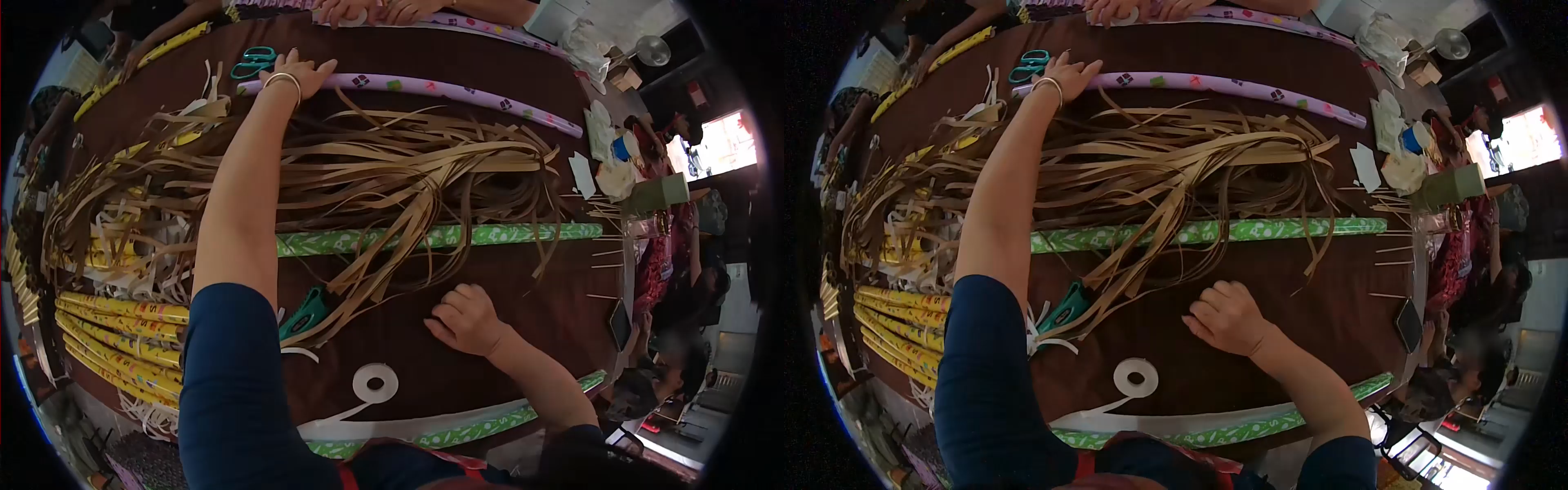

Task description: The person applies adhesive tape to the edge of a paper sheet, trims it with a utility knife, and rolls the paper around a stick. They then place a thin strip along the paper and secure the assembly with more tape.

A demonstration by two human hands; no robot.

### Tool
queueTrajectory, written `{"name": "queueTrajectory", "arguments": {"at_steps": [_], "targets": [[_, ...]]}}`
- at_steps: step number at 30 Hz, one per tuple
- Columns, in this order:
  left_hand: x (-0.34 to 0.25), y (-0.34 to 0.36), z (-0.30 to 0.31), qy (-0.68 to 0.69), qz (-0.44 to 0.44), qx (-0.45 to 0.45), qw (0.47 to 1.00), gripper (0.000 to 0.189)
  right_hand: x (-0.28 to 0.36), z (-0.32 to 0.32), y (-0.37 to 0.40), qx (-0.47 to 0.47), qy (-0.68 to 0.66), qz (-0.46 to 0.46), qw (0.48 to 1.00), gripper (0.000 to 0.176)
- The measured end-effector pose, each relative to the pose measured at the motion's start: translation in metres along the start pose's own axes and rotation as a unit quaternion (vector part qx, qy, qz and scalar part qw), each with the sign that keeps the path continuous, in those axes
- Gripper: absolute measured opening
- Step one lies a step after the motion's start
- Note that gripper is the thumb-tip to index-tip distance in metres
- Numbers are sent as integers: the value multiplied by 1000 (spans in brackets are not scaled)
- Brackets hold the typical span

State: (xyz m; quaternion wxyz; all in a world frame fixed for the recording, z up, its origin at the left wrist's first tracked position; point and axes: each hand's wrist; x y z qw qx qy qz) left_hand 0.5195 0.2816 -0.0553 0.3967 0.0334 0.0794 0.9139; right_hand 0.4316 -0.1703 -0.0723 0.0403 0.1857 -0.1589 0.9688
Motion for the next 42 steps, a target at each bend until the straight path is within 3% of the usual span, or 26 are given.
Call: {"name": "queueTrajectory", "arguments": {"at_steps": [2, 5, 6, 8, 10, 12, 17, 20, 21, 23, 24, 27, 30, 32, 35, 36, 38, 39, 42], "targets": [[19, -57, -31, -9, -63, -8, 998, 74, 0, -1, 1, -10, -9, 5, 1000, 18], [12, -17, 4, 64, 0, -117, 991, 64, -1, -3, 2, -19, -17, -4, 1000, 18], [26, -23, 2, 86, -26, -225, 970, 53, -1, -3, 2, -20, -19, -5, 1000, 18], [53, -30, 20, 113, -59, -338, 932, 47, 0, -3, 2, -10, -13, -5, 1000, 18], [66, -2, 51, 179, -22, -393, 901, 43, 0, -3, 2, -18, -13, 0, 1000, 17], [67, 36, 77, 238, 21, -393, 888, 34, 1, -4, 2, -28, -14, 11, 999, 17], [57, 144, 109, 316, -47, -369, 873, 33, 0, -11, 7, -68, 30, 38, 996, 15], [39, 254, 90, 358, -79, -325, 872, 32, 6, 8, 8, -41, 137, 117, 983, 16], [37, 286, 76, 376, -79, -299, 873, 32, 19, 27, 9, -77, 156, 114, 978, 18], [29, 346, 46, 414, -70, -234, 877, 31, 67, 72, 27, -247, 18, 50, 968, 6], [25, 380, 32, 428, -70, -201, 878, 31, 87, 93, 46, -240, -12, -11, 971, 13], [-4, 450, 14, 470, -105, -134, 866, 30, 150, 122, 103, -269, -108, 5, 957, 16], [-26, 511, 14, 522, -159, -91, 833, 30, 203, 114, 148, -271, -124, 80, 951, 19], [-32, 527, 18, 556, -188, -69, 806, 29, 233, 101, 163, -301, -190, 114, 927, 24], [-23, 547, 24, 602, -233, -36, 763, 29, 270, 88, 173, -250, -328, 60, 909, 40], [-23, 555, 27, 617, -250, -27, 746, 28, 276, 84, 168, -207, -363, 74, 906, 57], [-19, 565, 32, 645, -283, -7, 710, 28, 294, 68, 154, -196, -379, 58, 902, 69], [-21, 568, 35, 658, -298, 3, 691, 28, 302, 73, 148, -124, -298, 23, 946, 78], [1, 569, 36, 693, -338, 36, 636, 27, 296, 53, 138, -135, -263, -21, 955, 73]]}}
Point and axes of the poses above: each hand's wrist, its own y-axis away from the middle knuckle, its own z-axis out of the back of the hand, x = y × z
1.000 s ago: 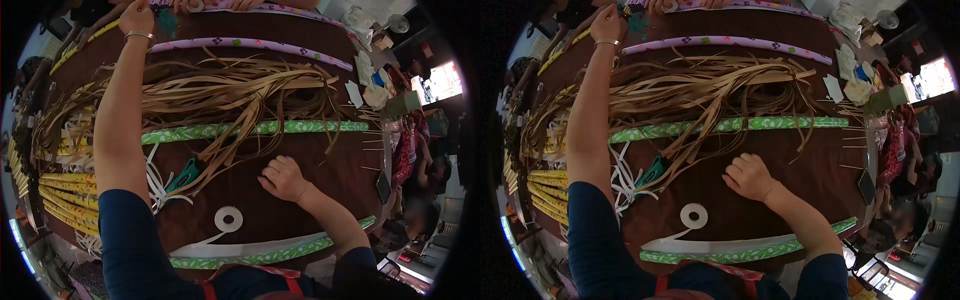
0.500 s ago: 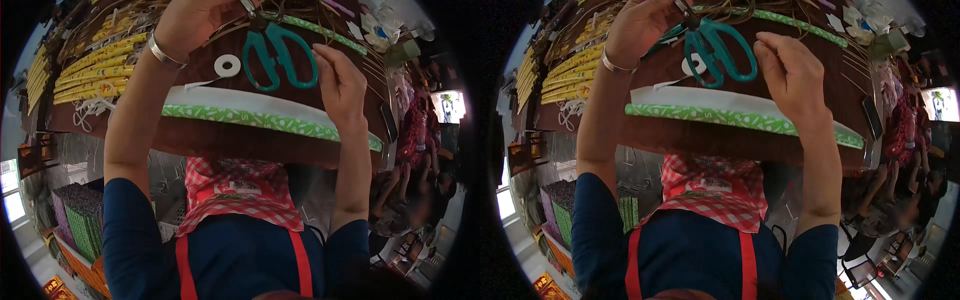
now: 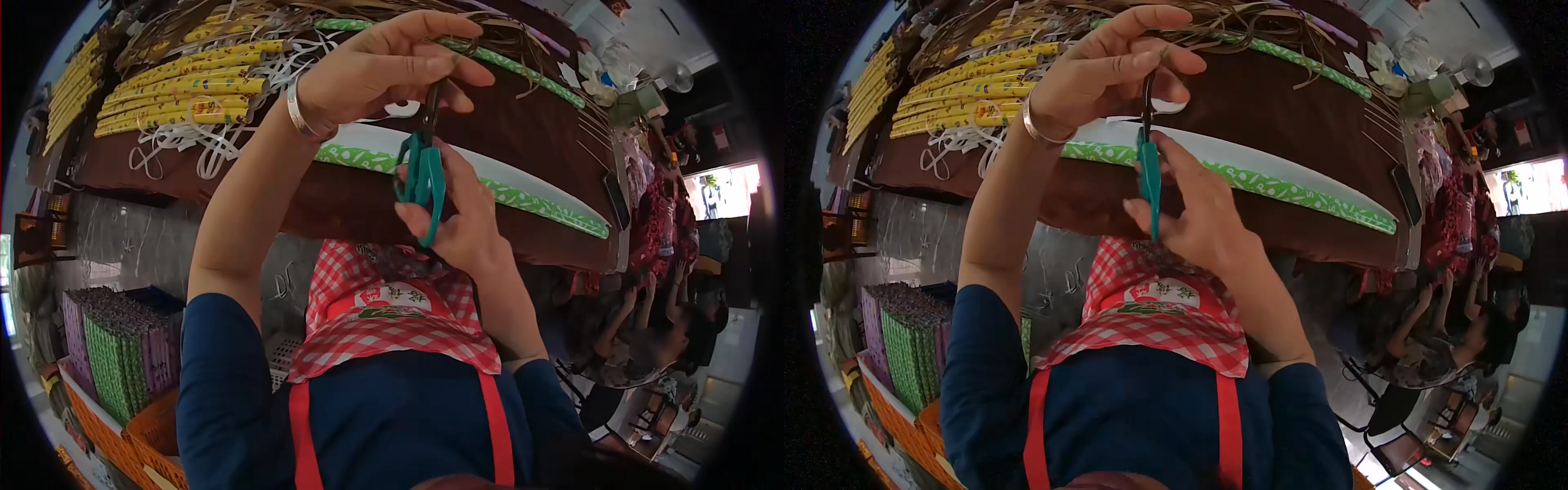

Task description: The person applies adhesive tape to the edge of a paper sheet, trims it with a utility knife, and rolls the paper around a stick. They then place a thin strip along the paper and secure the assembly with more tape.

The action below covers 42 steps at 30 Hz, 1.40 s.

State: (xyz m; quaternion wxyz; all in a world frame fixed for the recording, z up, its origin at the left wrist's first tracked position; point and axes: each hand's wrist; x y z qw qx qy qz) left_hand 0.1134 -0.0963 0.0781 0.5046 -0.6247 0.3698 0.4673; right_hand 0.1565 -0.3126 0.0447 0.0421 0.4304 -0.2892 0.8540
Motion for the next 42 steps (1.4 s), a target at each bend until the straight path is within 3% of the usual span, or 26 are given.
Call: {"name": "queueTrajectory", "arguments": {"at_steps": [2, 3, 5, 7, 9, 10, 21, 26, 34, 40, 42], "targets": [[1, 4, 16, 49, -9, 25, 998, 27, -30, 3, -7, 10, 125, 32, 992, 65], [18, 7, 36, -30, 14, -39, 999, 19, -40, 9, -12, 19, 196, 55, 979, 61], [62, 14, 79, -255, 72, -51, 963, 16, -47, 20, -21, 64, 209, 6, 976, 57], [84, 34, 87, -350, 120, -47, 928, 14, -61, 27, -29, 136, 249, -44, 958, 57], [100, 44, 87, -373, 150, -60, 914, 15, -72, 24, -36, 146, 277, -16, 950, 53], [114, 47, 90, -406, 123, -68, 903, 17, -72, 22, -40, 178, 308, -21, 934, 50], [119, 37, 96, -438, 186, -9, 880, 21, -81, -38, -64, 298, 385, -59, 872, 31], [132, 31, 108, -454, 143, 5, 880, 20, -81, -47, -73, 317, 407, -63, 854, 36], [135, 32, 111, -406, 179, -1, 896, 21, -82, -46, -72, 318, 419, -47, 849, 43], [127, 28, 106, -465, 171, 48, 867, 21, -74, -45, -73, 315, 426, -106, 842, 49], [129, 26, 107, -453, 177, 44, 872, 21, -69, -46, -79, 356, 382, -144, 841, 48]]}}
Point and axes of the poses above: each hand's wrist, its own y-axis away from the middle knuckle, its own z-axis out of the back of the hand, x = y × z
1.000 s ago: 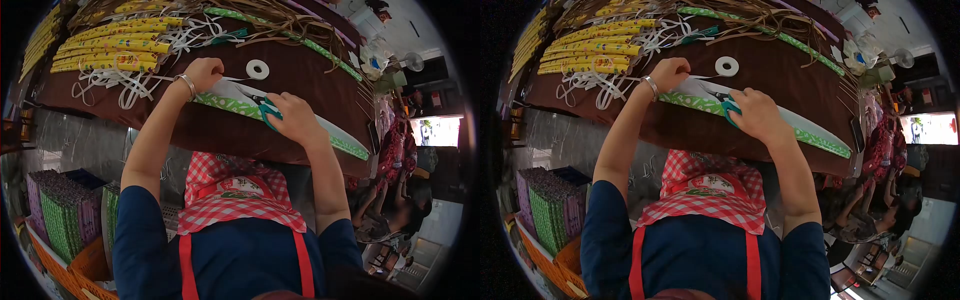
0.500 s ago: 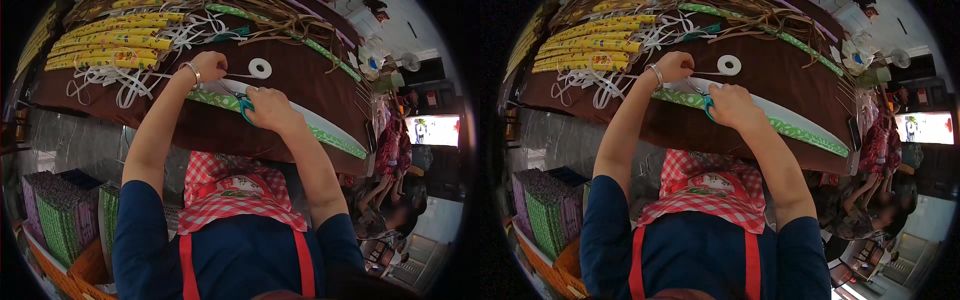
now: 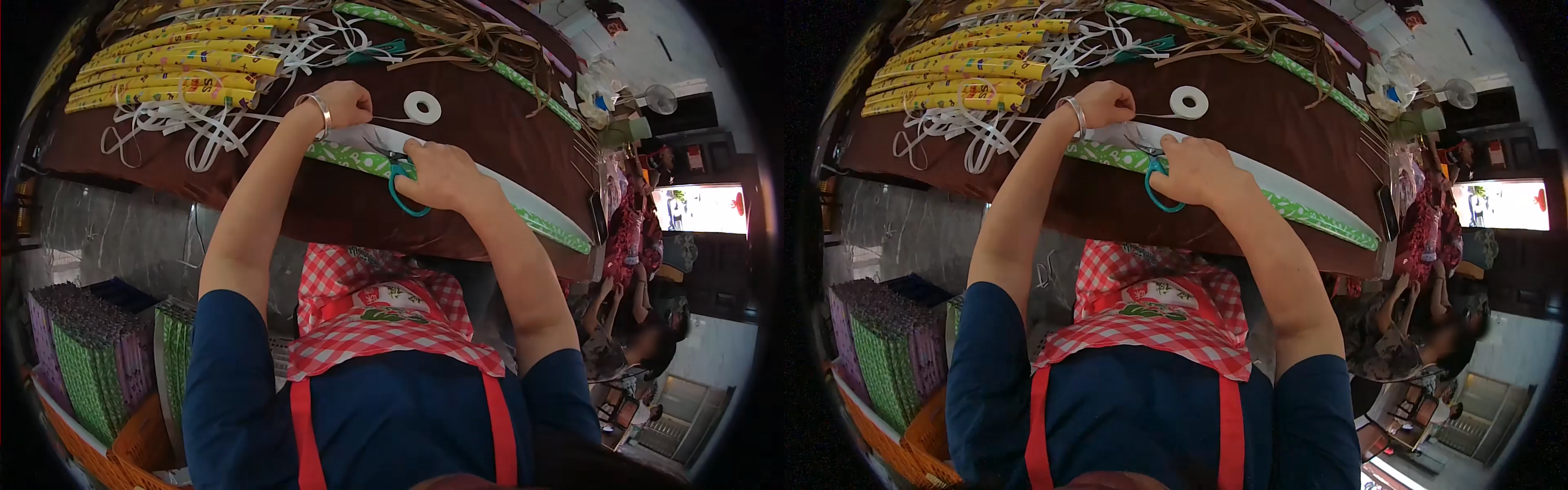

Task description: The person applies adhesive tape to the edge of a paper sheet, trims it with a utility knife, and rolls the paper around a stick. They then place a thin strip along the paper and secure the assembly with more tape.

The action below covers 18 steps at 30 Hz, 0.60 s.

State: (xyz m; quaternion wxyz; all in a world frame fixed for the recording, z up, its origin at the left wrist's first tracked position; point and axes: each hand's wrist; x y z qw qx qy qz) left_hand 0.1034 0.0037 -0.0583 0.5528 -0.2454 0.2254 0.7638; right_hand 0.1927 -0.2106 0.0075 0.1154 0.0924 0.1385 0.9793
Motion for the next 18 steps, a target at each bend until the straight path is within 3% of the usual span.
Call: {"name": "queueTrajectory", "arguments": {"at_steps": [18], "targets": [[12, 3, -8, 78, -9, -45, 996, 17, 29, 12, -32, 40, -44, -47, 997, 50]]}}
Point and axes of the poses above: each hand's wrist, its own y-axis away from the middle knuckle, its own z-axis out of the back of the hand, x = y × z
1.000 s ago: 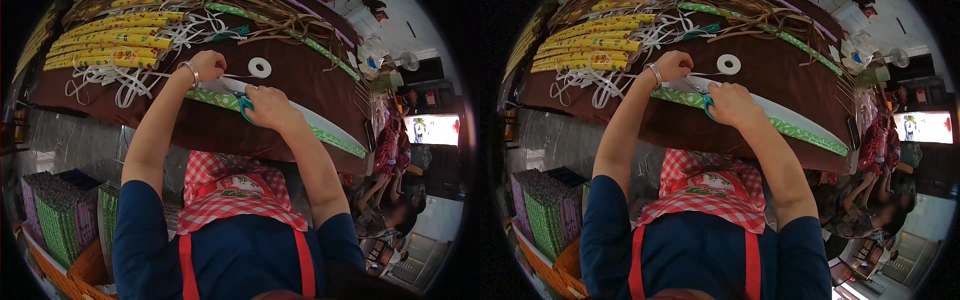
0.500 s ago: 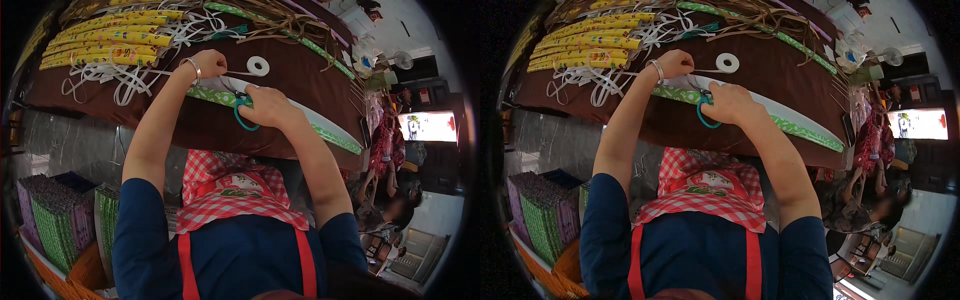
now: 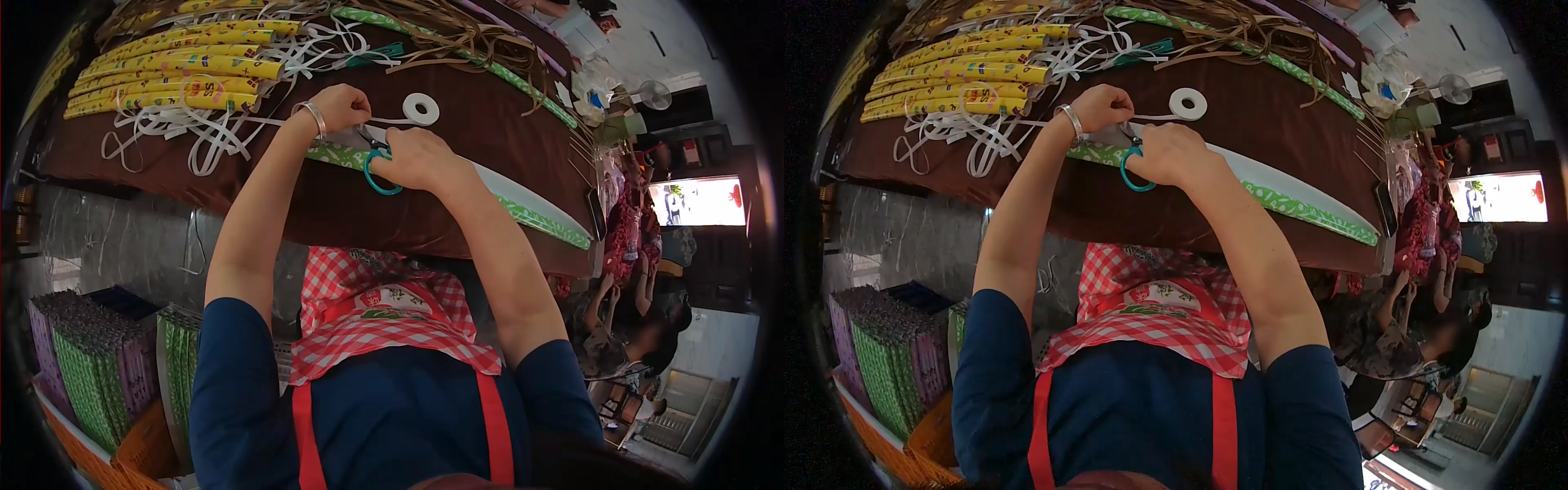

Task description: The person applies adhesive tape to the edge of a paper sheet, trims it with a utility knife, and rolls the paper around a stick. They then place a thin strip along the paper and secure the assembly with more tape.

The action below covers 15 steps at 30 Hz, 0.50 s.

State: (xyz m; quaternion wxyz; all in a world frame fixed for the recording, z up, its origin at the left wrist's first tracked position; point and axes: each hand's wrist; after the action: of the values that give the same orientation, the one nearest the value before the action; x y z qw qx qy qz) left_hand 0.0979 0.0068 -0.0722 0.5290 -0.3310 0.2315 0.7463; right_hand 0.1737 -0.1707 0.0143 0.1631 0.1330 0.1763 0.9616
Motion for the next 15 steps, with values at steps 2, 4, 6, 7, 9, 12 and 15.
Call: {"name": "queueTrajectory", "arguments": {"at_steps": [2, 4, 6, 7, 9, 12, 15], "targets": [[2, -1, -2, 9, -3, -2, 1000, 17, 2, 0, 0, 0, -6, -4, 1000, 49], [5, -1, -4, 14, -7, -8, 1000, 17, 5, 2, -1, 0, -13, -7, 1000, 49], [4, -1, -2, 15, -1, 1, 1000, 18, 7, 4, -1, 19, -14, -4, 1000, 48], [4, -1, -2, 17, 6, 8, 1000, 20, 8, 4, -1, 19, -15, -5, 1000, 48], [1, 1, -2, 16, 9, 6, 1000, 19, 10, 4, -3, 28, -19, -12, 999, 46], [-4, 5, -1, 14, 18, 0, 1000, 19, 7, -3, -4, 3, -15, 2, 1000, 45], [-5, 7, -3, 12, 16, -12, 1000, 17, 5, -3, -4, 1, -17, 3, 1000, 44]]}}
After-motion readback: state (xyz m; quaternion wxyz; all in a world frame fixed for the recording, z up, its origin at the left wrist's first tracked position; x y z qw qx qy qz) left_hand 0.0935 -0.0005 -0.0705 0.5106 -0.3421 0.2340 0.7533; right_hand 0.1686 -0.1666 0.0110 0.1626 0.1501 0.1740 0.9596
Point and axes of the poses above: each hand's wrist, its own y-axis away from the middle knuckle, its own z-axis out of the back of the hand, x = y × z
